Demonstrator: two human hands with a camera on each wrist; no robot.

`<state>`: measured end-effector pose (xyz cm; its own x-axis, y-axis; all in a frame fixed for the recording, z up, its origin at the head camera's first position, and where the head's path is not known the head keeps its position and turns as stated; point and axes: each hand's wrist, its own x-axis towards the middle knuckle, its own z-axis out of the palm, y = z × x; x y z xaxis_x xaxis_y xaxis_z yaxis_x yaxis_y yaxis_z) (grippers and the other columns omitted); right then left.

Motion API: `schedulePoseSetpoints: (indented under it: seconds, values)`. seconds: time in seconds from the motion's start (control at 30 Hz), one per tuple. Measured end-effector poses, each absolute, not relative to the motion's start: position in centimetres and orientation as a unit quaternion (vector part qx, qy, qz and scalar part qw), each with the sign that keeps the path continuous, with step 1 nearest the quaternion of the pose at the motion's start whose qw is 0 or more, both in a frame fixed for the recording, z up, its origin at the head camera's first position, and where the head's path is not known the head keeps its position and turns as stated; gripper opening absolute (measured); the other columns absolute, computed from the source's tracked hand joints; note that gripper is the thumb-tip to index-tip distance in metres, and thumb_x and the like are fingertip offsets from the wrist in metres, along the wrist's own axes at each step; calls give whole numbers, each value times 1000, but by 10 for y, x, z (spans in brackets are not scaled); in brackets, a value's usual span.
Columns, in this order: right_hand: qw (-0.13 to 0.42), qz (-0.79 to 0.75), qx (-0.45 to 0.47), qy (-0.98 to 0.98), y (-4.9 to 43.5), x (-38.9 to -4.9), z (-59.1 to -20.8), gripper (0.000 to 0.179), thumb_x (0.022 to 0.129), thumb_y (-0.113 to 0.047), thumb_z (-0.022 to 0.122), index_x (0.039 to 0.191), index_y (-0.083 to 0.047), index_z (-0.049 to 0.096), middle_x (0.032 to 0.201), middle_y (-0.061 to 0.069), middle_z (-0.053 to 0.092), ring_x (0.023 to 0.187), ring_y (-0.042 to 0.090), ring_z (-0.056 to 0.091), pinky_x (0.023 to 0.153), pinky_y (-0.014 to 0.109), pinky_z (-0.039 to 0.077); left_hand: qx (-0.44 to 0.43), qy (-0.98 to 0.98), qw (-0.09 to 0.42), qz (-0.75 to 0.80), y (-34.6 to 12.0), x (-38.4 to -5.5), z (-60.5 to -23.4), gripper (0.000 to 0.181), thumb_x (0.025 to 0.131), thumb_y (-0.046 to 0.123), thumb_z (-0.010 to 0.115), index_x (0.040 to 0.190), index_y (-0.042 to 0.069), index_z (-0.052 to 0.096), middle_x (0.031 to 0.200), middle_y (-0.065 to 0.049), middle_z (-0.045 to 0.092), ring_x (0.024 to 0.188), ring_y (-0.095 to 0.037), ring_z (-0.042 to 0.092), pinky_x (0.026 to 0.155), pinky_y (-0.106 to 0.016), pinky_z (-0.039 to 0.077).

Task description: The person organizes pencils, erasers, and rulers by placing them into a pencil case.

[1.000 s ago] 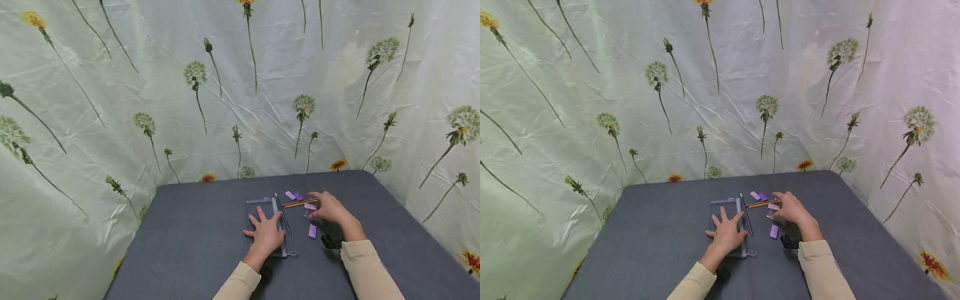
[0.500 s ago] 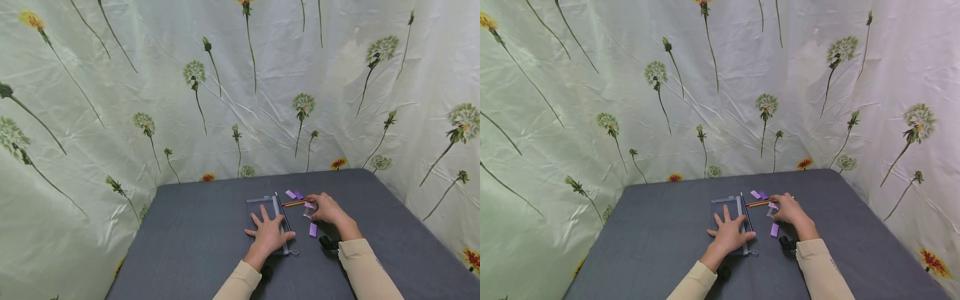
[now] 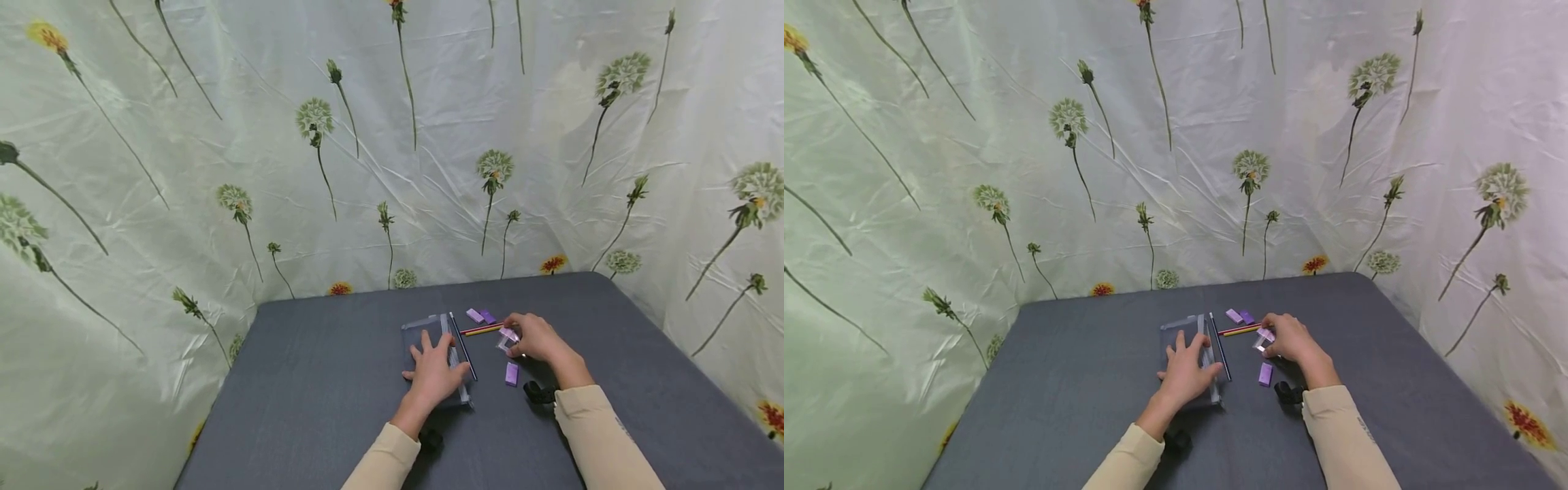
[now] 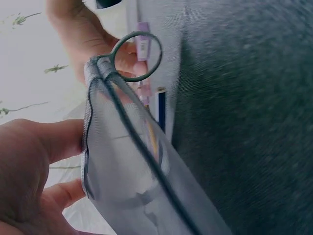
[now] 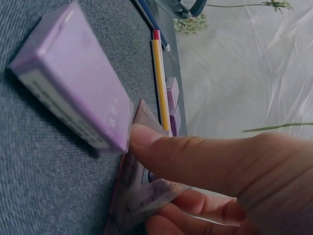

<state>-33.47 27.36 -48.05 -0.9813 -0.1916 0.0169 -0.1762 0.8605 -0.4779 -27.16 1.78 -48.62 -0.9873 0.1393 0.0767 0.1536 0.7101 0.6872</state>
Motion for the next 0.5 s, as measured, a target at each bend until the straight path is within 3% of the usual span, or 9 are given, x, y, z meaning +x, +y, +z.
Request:
schedulePoseSetpoints:
  seconds: [0.23,0.4,0.5]
  values:
    - [-8,-259,-97,961,276,-334,-476,36,73,-8,88,101,-3,66,83,7,60,72,22,53,62,37,43,-86,-907,16,-413,5,-276,-479,40,85,23,76,122,25,61,160,-23,25,139,-56,27,77,-91,24]
    - [1,-304,-102,947,278,-330,-472,14,84,-2,78,87,-5,64,75,4,58,60,17,57,53,32,50,-82,-890,44,-446,-2,-280,-475,47,81,17,72,127,24,64,154,-28,34,133,-56,36,84,-72,41]
    - [1,-317,-108,942,279,-328,-470,13,87,-2,76,80,-7,65,71,2,58,56,15,58,50,31,52,-77,-881,60,-464,-4,-282,-474,47,81,16,69,128,21,64,149,-25,40,125,-51,43,81,-58,45]
